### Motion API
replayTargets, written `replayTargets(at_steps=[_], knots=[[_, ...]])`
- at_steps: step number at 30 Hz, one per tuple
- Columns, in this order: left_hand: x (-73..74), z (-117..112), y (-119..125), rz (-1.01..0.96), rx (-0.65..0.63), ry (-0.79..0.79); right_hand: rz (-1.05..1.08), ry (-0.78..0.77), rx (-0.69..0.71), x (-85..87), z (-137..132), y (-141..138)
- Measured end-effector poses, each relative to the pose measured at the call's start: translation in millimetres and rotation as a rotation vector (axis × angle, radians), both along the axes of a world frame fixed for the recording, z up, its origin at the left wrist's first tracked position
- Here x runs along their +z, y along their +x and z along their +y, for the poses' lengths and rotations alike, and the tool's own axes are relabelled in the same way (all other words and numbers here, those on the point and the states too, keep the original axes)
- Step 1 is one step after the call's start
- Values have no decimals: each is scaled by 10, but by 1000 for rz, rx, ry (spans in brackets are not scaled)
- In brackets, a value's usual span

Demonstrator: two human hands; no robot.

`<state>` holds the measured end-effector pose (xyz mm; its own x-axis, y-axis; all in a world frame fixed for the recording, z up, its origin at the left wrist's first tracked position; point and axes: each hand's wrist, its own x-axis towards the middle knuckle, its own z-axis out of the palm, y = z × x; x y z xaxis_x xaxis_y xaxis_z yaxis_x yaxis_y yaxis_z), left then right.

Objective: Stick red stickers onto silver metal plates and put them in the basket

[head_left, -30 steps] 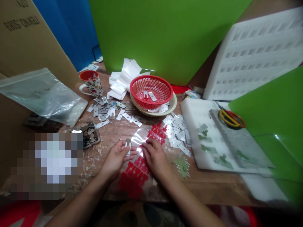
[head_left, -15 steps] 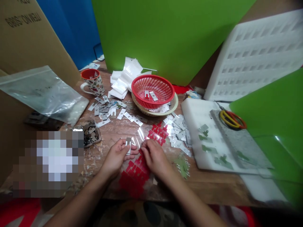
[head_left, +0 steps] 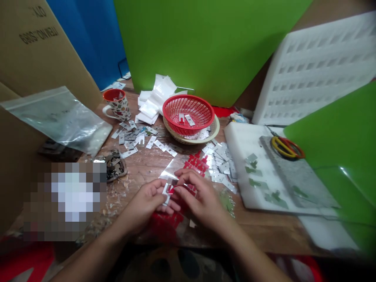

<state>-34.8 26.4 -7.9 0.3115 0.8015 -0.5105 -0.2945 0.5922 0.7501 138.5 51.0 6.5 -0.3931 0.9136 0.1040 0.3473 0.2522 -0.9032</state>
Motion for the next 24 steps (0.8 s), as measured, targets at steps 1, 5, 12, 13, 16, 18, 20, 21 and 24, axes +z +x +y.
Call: replayTargets(at_steps=[1, 5, 12, 13, 16, 18, 20, 21, 24], knots=[[23, -9, 13, -7, -14, -6, -6, -3, 7, 14, -11, -4], [41, -30, 39, -23, -44, -11, -45, -20, 29, 34, -38, 1], [28, -44, 26, -33, -82, 9, -83, -67, 66, 63, -42, 33], [29, -42, 26, -36, -87, 13, -86, -71, 65, 66, -41, 32], [33, -35, 27, -48, -94, 14, -78, -84, 63, 77, -41, 28], [35, -32, 24, -51, -95, 7, -75, -89, 68, 86, -40, 27], [37, -33, 19, -55, -96, 3, -77, -98, 78, 95, -41, 29], [37, -34, 16, -58, -98, 2, -78, -104, 81, 99, -41, 30], [40, -38, 14, -73, -105, 1, -80, -117, 83, 103, -46, 34]])
